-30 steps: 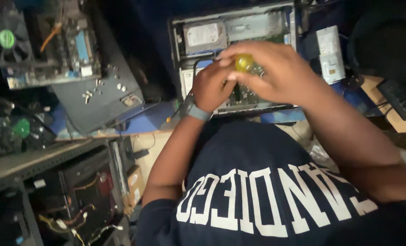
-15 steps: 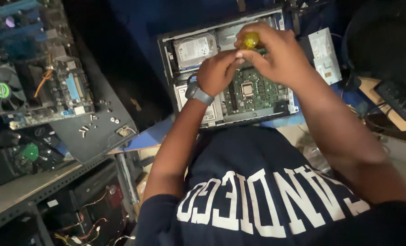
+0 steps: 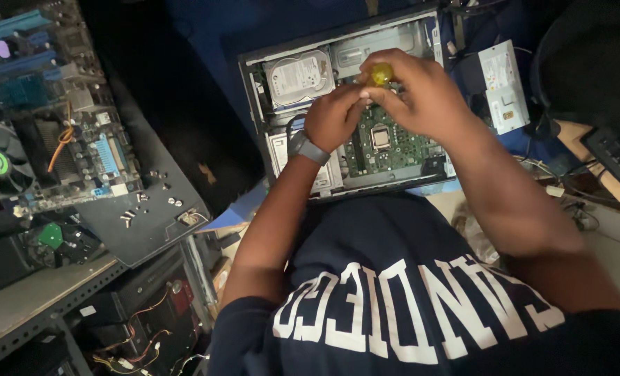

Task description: The person repairs a desktop computer on a workbench. They handle a RAM module and small screws, then use a yellow screwdriver to unscrew and reposition the CPU cooler fan inside the open case, working on the motherboard area throughout the clip.

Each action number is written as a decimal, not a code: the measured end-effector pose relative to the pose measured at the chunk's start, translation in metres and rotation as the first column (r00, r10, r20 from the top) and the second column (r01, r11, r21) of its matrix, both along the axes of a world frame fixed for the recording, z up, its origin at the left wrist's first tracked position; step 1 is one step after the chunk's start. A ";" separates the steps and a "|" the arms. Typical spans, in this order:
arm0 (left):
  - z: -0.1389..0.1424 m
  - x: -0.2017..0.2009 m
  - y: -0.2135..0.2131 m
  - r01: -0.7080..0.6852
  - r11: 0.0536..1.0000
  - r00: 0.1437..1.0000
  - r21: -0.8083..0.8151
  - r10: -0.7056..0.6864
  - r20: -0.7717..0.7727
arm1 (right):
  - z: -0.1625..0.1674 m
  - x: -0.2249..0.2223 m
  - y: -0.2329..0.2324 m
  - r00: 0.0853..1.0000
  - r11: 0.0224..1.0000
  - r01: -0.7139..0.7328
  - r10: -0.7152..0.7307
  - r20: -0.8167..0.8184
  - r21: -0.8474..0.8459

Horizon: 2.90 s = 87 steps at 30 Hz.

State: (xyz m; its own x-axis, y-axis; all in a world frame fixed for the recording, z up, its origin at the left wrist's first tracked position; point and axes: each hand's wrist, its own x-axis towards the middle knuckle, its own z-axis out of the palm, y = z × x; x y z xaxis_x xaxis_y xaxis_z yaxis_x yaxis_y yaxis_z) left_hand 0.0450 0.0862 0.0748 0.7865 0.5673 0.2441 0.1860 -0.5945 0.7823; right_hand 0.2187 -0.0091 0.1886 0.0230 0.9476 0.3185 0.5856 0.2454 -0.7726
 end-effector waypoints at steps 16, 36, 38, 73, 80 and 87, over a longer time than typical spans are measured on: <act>-0.006 0.003 0.002 0.015 1.000 1.000 -0.010 -0.014 0.026 | -0.003 0.002 0.003 0.999 1.000 0.005 -0.004 0.034 -0.031; -0.005 0.004 0.001 0.023 0.999 0.999 -0.036 -0.024 -0.029 | -0.001 0.001 0.002 1.000 0.999 -0.001 0.001 0.010 -0.049; -0.005 0.004 0.001 0.018 0.999 1.000 -0.028 -0.018 -0.017 | 0.000 0.002 0.002 1.000 0.997 0.008 -0.007 0.016 -0.079; -0.023 0.011 -0.024 -0.055 0.928 0.997 0.367 0.071 -0.029 | -0.083 -0.027 0.007 0.701 0.989 0.137 -0.057 -0.711 0.057; -0.043 0.016 -0.025 -0.012 0.919 1.000 0.395 0.017 -0.010 | -0.053 0.025 0.031 0.489 0.709 -0.703 0.423 -0.763 -0.057; -0.043 0.022 -0.026 -0.051 0.966 0.985 0.254 0.091 -0.149 | -0.034 -0.012 0.018 0.710 0.988 -0.090 -0.025 -0.704 -0.126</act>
State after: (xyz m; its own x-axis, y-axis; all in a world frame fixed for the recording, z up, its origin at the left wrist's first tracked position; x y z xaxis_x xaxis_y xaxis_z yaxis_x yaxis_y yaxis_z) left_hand 0.0671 0.0600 0.0316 0.7862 0.5604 0.2605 0.3441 -0.7471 0.5688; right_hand 0.2071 0.0090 0.1542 0.1533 0.9843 0.0872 -0.1462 0.1099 -0.9831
